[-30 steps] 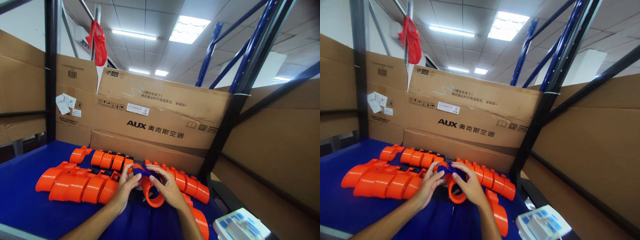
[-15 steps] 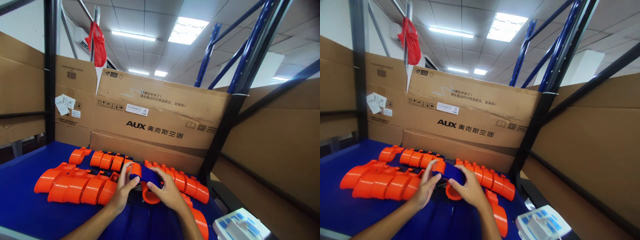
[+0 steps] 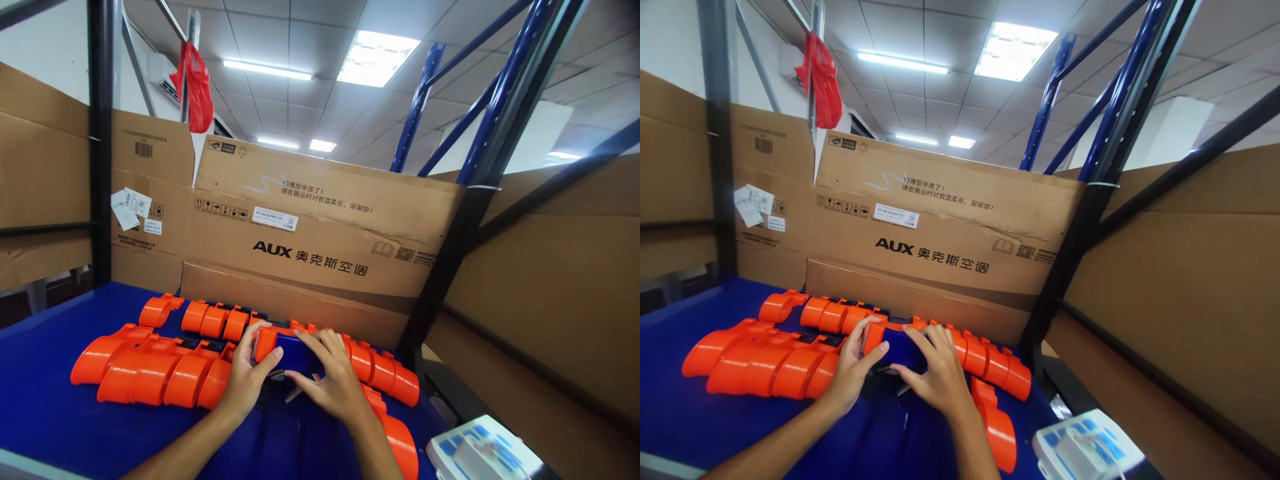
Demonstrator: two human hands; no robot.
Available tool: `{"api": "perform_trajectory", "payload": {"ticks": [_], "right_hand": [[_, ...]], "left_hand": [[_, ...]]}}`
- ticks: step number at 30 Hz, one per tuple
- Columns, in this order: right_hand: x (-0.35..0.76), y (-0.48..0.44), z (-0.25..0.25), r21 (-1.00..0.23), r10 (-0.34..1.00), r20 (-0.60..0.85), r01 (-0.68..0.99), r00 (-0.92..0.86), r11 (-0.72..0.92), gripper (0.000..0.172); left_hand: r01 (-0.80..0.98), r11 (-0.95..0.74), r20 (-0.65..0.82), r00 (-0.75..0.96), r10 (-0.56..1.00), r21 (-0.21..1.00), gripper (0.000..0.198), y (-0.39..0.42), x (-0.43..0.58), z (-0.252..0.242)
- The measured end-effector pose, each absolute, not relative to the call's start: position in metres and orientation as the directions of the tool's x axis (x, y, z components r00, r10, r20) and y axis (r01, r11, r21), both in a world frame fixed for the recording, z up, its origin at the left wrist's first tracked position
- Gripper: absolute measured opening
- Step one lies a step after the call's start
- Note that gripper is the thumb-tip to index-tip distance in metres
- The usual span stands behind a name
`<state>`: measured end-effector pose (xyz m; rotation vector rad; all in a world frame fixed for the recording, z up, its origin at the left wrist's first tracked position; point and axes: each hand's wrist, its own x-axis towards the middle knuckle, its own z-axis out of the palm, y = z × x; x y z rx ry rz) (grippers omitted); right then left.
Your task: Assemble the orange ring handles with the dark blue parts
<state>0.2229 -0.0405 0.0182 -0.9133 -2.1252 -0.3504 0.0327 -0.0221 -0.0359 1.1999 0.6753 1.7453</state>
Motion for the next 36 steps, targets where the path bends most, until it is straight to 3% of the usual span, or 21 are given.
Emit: {"api": "perform_trajectory", "payload": {"ticks": [28,31,34,36], "right_hand": [[0.22,-0.044,0.019,-0.129,0.541,0.73,0.693,-0.418,0.709,0.064],[0.218,-0.045,0.02,-0.218,0.57,0.739,0.674,-0.359,0.706,0.063],[0.215,-0.041,0.017,-0.457,0.648,0.735,0.562,-0.198,0.69,0.06],[0.214,-0.036,0.012,-0.634,0.715,0.696,0.411,-0.066,0.655,0.055]], "left_hand": [[-0.335,-0.444,0.404,-0.184,0.896,0.831,0.054,-0.028,0.03,-0.029],[-0.378,-0.44,0.415,-0.148,0.897,0.815,0.06,-0.032,0.031,-0.024],[-0.456,-0.441,0.489,-0.014,0.872,0.773,0.072,-0.04,0.03,-0.02],[-0.346,-0.55,0.603,0.062,0.795,0.76,0.076,-0.046,0.027,-0.019]]}}
